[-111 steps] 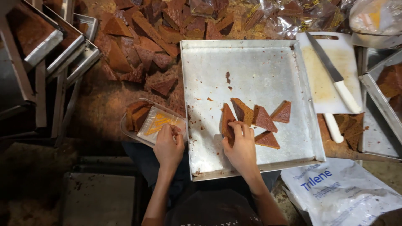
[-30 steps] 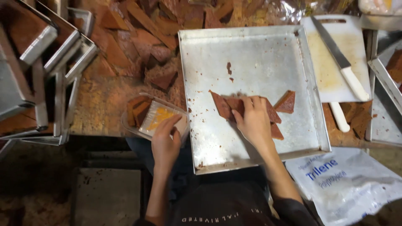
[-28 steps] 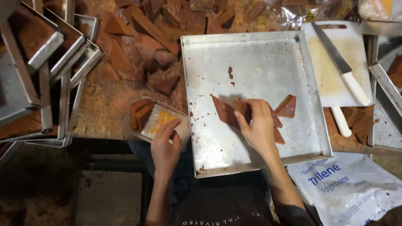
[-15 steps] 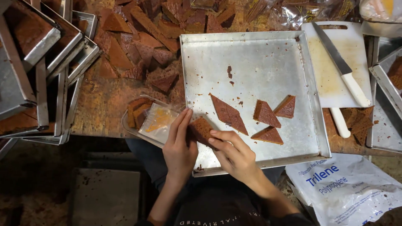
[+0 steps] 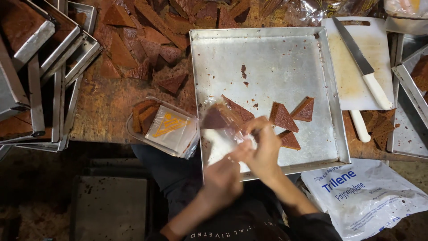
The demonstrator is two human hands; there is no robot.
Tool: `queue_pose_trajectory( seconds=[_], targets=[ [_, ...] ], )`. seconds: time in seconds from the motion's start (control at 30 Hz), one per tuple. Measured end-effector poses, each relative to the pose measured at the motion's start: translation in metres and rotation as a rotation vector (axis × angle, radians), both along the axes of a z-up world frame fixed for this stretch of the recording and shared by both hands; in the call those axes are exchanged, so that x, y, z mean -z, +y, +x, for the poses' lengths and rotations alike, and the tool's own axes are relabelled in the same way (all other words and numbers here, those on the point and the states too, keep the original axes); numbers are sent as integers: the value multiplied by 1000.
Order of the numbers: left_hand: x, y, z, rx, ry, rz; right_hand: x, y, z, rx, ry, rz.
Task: Packing pieces of cake from a baking tray into a plastic container
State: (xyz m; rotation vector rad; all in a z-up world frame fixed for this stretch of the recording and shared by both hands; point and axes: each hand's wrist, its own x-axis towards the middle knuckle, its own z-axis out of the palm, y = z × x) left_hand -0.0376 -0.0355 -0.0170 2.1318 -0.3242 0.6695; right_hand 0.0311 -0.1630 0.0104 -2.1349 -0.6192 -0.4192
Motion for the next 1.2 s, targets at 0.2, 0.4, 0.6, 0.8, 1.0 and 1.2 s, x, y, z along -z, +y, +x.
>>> queue_pose_trajectory(
  seconds=[0.2, 0.4, 0.6, 0.8, 1.0, 1.2],
  targets=[
    [-23, 19, -15, 273, 220, -243, -38, -16, 23, -291, 710, -288],
    [0, 61, 10, -253, 165, -104, -75, -23, 40, -54, -69, -211],
    [69, 84, 18, -272, 789, 350, -54, -36, 39, -5, 57, -296],
    [64, 84, 17, -284, 660, 223, 35, -77, 32, 368, 480, -688],
    [106, 96, 16, -505, 157, 334, 75, -98, 31, 417, 521, -816],
    [77, 93, 14, -462, 645, 112, 84, -120, 43, 393, 414, -577]
  ],
)
